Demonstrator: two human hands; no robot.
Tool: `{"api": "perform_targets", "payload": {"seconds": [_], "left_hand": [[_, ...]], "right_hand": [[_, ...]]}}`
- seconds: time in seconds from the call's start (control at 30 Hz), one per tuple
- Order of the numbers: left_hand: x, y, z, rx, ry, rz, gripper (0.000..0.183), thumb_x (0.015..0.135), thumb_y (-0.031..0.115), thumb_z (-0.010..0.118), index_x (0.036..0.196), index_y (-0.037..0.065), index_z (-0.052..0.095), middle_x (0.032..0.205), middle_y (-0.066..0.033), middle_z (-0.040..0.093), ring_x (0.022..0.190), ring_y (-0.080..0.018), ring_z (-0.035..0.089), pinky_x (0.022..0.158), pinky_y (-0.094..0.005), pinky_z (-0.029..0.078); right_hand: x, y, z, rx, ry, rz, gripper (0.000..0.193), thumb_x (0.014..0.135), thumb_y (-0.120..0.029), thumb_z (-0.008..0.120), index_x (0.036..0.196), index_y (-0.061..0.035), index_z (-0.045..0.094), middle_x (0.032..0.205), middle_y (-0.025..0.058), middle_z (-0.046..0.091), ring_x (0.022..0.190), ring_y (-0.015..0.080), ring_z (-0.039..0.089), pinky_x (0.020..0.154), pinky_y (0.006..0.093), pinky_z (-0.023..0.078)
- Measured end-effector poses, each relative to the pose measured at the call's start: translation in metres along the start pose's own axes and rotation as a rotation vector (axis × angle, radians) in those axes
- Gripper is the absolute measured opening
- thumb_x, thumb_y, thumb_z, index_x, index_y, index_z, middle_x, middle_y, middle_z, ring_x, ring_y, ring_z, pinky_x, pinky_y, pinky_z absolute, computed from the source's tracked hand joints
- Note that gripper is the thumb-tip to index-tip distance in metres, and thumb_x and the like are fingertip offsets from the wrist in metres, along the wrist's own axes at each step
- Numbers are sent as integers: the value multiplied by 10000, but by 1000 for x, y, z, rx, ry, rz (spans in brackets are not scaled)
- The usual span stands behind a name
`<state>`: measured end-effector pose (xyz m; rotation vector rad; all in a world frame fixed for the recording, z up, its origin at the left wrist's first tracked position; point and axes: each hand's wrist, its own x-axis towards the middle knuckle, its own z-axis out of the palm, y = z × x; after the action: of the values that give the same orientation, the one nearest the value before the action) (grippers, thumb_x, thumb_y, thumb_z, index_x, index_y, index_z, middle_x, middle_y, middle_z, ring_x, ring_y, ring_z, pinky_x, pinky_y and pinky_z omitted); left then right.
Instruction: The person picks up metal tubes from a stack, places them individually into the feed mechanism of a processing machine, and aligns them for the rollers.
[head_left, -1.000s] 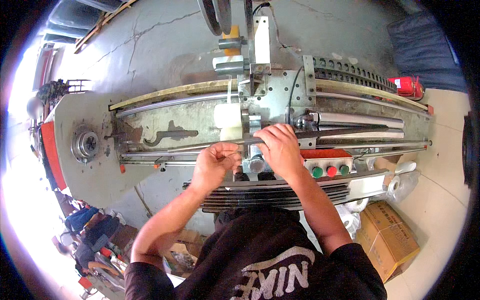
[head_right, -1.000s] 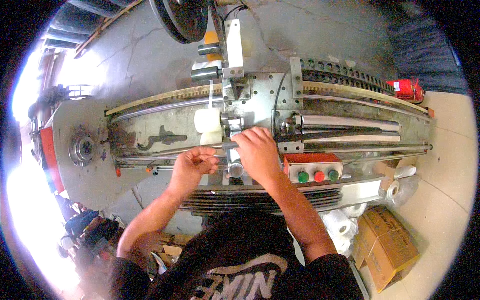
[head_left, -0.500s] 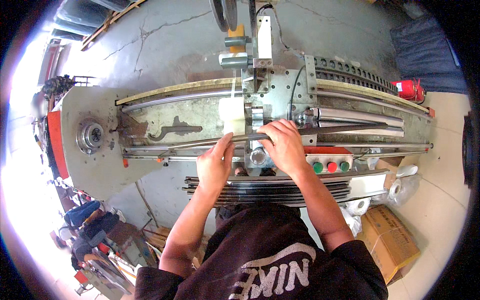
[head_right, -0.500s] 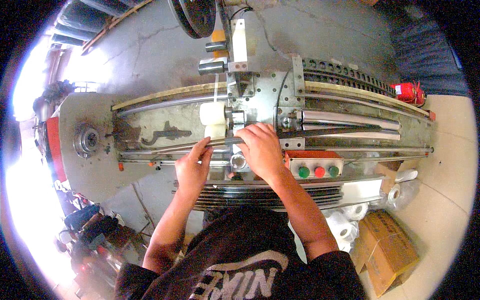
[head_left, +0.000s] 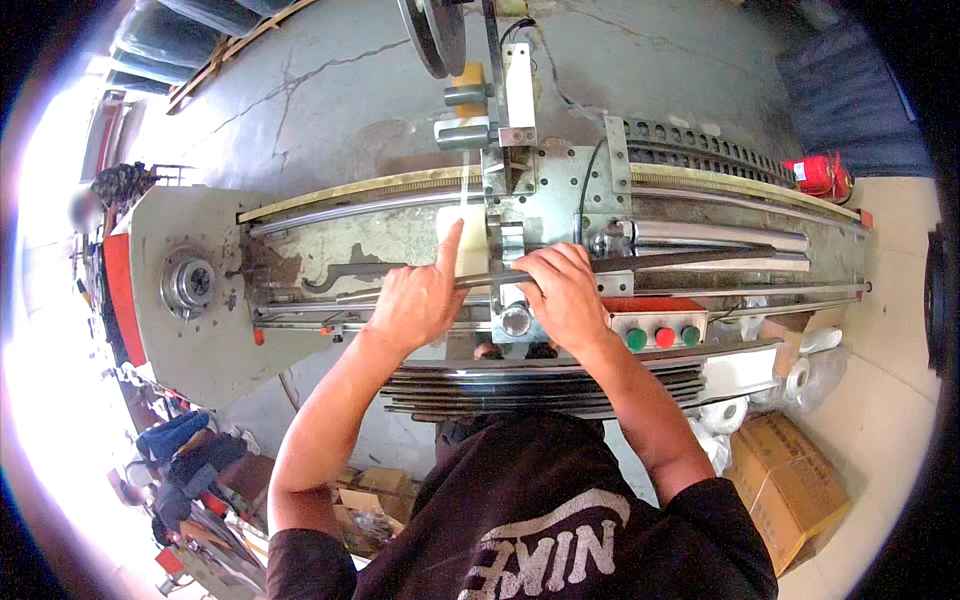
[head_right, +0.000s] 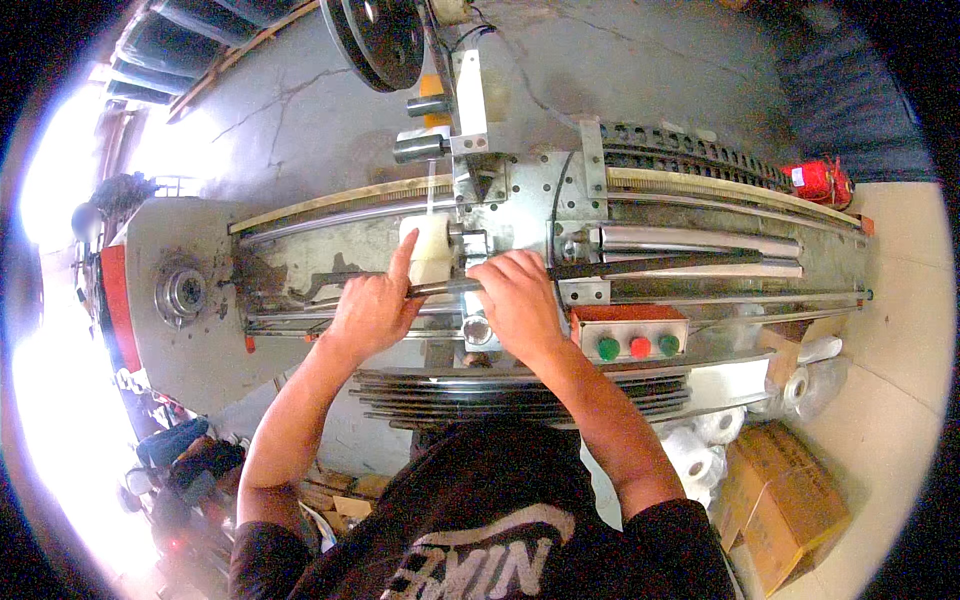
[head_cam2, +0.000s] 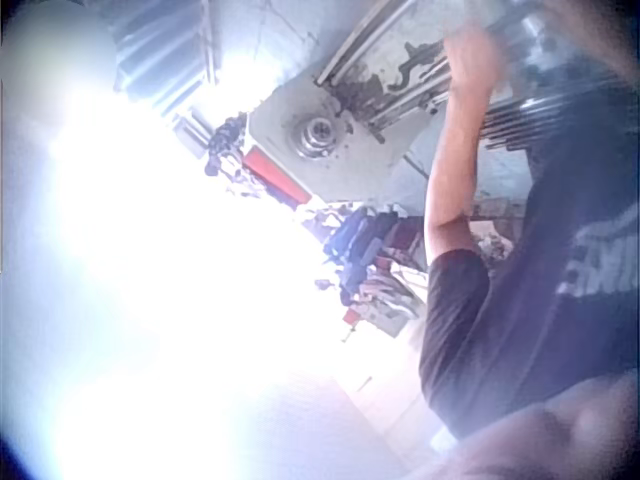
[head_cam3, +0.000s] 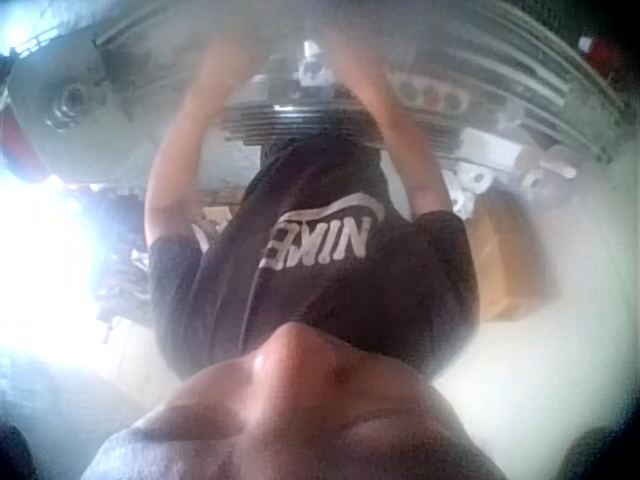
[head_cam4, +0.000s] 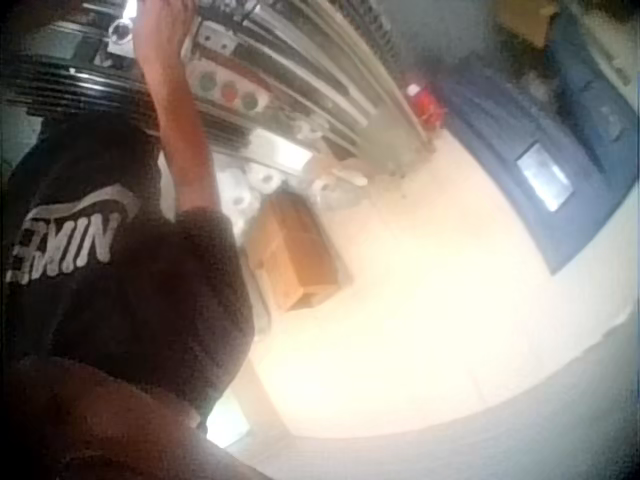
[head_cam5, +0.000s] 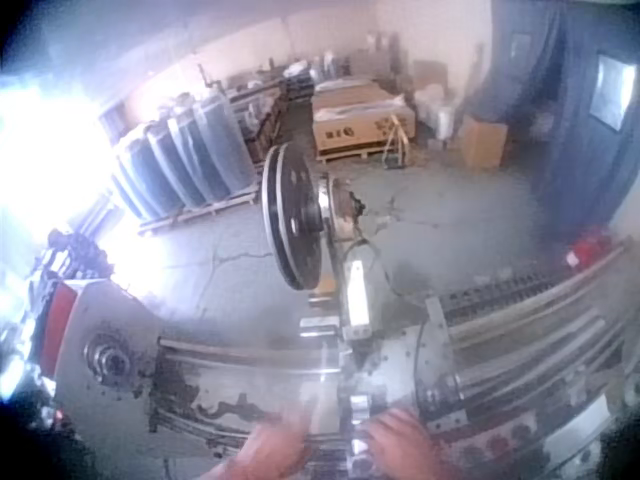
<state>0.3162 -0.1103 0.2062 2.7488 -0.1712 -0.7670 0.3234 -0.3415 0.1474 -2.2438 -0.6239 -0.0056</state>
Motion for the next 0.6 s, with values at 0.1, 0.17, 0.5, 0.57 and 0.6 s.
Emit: {"api": "perform_targets", "payload": {"seconds": [0.1, 0.17, 0.5, 0.57, 0.6], "left_hand": [[6, -8, 9, -107, -18, 55, 961, 860, 189, 741, 1598, 32, 145, 916, -190, 738, 874, -412, 700, 802, -488, 547], [7, -14, 10, -235, 15, 111, 958, 873, 174, 728, 1604, 44, 123, 949, -171, 745, 887, -412, 699, 811, -486, 547], [3, -3, 2, -181, 54, 37, 979, 858, 84, 744, 1589, 69, 94, 970, -134, 754, 898, -372, 702, 788, -480, 544], [7, -5, 9, -125, 150, 74, 969, 829, 68, 764, 1558, 51, 126, 926, -120, 751, 875, -376, 697, 777, -477, 545], [8, -6, 12, -126, 191, 88, 947, 815, 70, 776, 1535, 47, 161, 916, -114, 744, 874, -379, 693, 782, -475, 545]], "right_hand": [[-1, 0, 3, -13, 18, 10, 259, 760, -50, 763, 1004, -63, 677, 993, 91, 676, 1000, 323, 591, 919, 437, 440], [-1, -1, 5, -23, 21, 33, 281, 744, -35, 765, 1003, -65, 661, 996, 96, 662, 998, 327, 585, 922, 446, 438], [13, 4, -13, -152, -216, 48, 329, 929, -268, 687, 1161, -41, 639, 1047, 133, 682, 1053, 336, 625, 967, 450, 438], [18, 7, -17, -211, -417, 77, 293, 966, -300, 649, 1107, -44, 655, 1013, 139, 693, 1044, 329, 628, 963, 443, 437], [19, 9, -16, -203, -410, 58, 286, 957, -302, 659, 1087, -48, 656, 1003, 135, 693, 1034, 332, 628, 959, 440, 438]]}}
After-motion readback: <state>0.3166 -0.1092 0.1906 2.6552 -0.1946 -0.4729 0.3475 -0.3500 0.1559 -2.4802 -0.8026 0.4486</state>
